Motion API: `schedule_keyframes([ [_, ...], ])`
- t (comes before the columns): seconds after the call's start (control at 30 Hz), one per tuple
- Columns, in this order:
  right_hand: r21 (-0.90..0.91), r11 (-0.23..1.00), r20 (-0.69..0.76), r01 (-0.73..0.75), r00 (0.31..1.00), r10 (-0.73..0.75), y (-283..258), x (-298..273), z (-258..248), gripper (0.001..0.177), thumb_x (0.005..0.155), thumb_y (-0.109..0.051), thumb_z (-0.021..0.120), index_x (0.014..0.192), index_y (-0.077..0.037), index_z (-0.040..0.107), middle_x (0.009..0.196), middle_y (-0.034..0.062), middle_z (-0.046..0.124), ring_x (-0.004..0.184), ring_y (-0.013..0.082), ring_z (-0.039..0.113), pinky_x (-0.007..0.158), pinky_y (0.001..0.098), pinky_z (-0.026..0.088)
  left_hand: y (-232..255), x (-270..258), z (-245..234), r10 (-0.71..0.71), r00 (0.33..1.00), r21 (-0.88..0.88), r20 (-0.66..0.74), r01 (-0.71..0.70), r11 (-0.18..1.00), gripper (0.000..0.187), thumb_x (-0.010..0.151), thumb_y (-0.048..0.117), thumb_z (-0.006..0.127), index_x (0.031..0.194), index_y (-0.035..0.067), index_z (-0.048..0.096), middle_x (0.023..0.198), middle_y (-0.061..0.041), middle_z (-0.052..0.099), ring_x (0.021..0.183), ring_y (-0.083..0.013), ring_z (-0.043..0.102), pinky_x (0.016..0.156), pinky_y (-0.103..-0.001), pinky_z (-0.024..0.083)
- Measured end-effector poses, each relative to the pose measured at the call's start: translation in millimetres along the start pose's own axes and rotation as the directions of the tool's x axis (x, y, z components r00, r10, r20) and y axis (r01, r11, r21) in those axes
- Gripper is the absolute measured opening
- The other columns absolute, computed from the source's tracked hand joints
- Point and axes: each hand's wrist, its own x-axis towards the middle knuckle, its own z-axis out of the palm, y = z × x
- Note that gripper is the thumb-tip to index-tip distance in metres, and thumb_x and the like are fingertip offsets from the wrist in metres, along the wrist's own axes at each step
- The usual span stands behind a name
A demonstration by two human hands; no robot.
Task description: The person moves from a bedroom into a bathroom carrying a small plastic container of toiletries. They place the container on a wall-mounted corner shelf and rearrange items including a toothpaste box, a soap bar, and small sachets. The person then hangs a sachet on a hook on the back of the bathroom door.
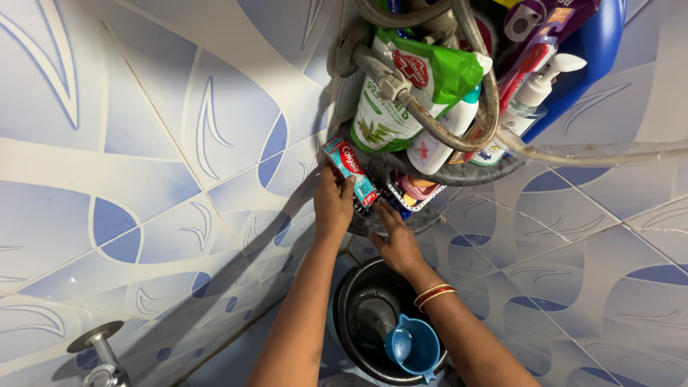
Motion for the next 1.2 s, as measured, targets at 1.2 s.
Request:
schedule_keyframes([
  [1.2, -0.025, 1.000, -0.140, -0.005, 0.990, 0.001, -6, -4, 19, 0.080, 0.077, -0.009, 0.078, 0.149, -0.005, 0.043, 0.157, 0.0140, 0.039, 0.140, 0.0365, 0.046, 0.113, 0.0435, 0.043, -31, -67, -22, -0.109, 0.994, 0.405, 0.018, 0.093, 0.910, 0.058, 0.094, 0.026, 0.067, 0.146, 0.009, 0.049, 0.140, -0.021, 0.058, 0.125, -0.0393, 0.058, 0.102, -0.047, 0.048],
])
